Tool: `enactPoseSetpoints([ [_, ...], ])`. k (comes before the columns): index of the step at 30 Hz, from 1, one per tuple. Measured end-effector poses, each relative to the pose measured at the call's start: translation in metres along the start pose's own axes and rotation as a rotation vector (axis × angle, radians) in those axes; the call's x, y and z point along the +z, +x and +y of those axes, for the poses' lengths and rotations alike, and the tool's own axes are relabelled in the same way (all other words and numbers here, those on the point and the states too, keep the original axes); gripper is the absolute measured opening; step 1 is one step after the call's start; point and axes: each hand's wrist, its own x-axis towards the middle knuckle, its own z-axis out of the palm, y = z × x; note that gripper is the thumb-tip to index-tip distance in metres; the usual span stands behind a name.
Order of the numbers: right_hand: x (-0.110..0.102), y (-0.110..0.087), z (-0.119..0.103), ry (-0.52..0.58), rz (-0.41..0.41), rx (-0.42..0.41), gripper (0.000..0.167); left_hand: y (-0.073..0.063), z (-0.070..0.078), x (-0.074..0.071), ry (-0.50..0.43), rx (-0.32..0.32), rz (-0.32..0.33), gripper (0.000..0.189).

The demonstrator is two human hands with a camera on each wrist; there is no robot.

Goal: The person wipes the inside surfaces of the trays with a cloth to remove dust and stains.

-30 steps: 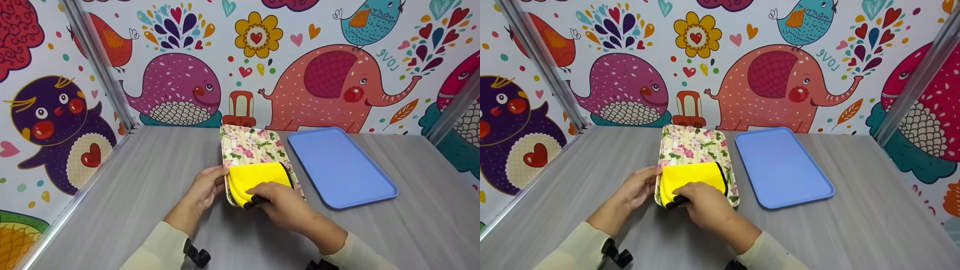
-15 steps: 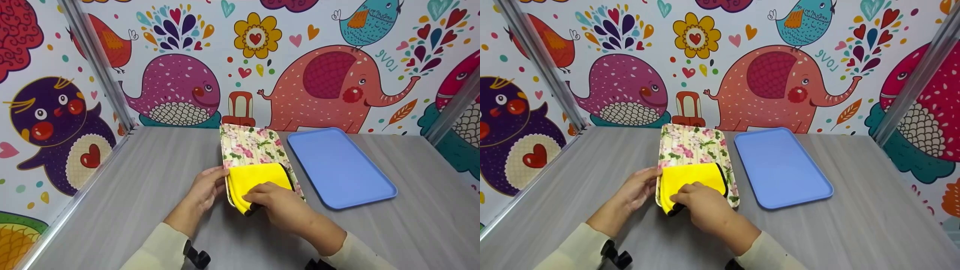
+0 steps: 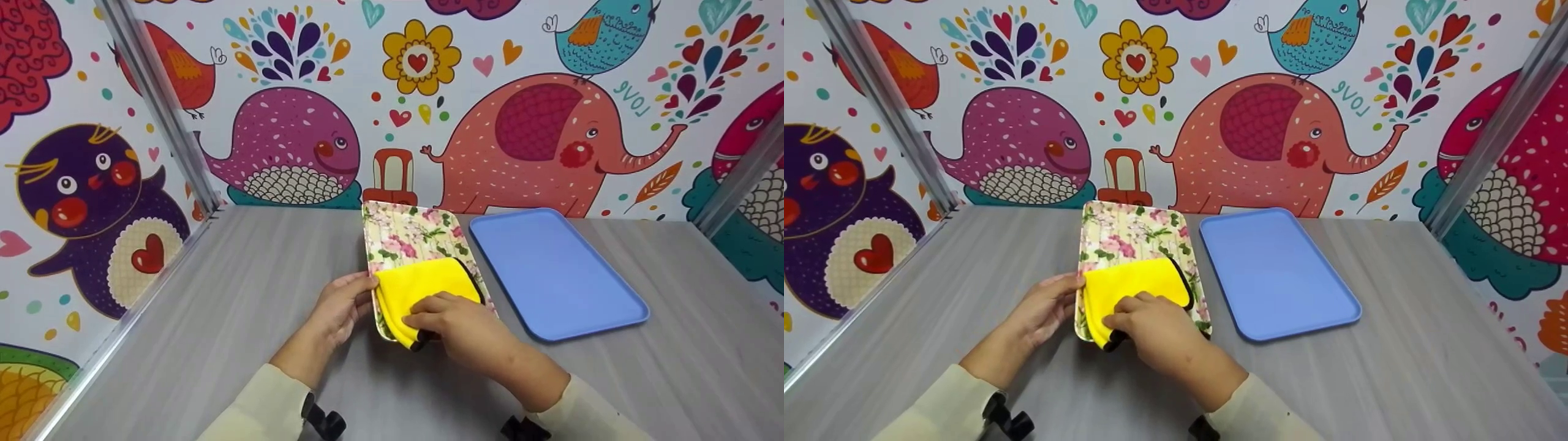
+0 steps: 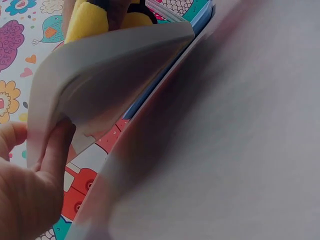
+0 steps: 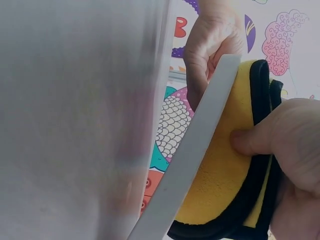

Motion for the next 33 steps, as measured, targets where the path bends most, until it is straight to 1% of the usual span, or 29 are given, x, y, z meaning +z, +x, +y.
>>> enactPoseSetpoints([
  [5, 0.000, -0.001, 0.003, -0.014, 0.018, 0.002, 0.048, -0.001, 0.000, 0.003, -0.009, -0.004, -0.005, 0.038],
  [14, 0.001, 0.000, 0.010, -0.023, 0.049, -0.013, 0.046, -0.003, -0.001, 0.006, -0.019, -0.005, -0.039, 0.040],
  [21, 0.002, 0.001, 0.015, -0.043, 0.046, -0.015, 0.051, -0.004, -0.001, 0.007, -0.001, -0.005, -0.041, 0.039],
  [28, -0.002, 0.005, 0.015, -0.037, 0.010, 0.015, 0.056, -0.006, -0.002, 0.010, -0.007, -0.005, -0.048, 0.040],
  [33, -0.008, 0.013, 0.015, -0.049, -0.030, 0.023, 0.057, -0.005, -0.003, 0.010, -0.017, -0.001, -0.052, 0.038],
])
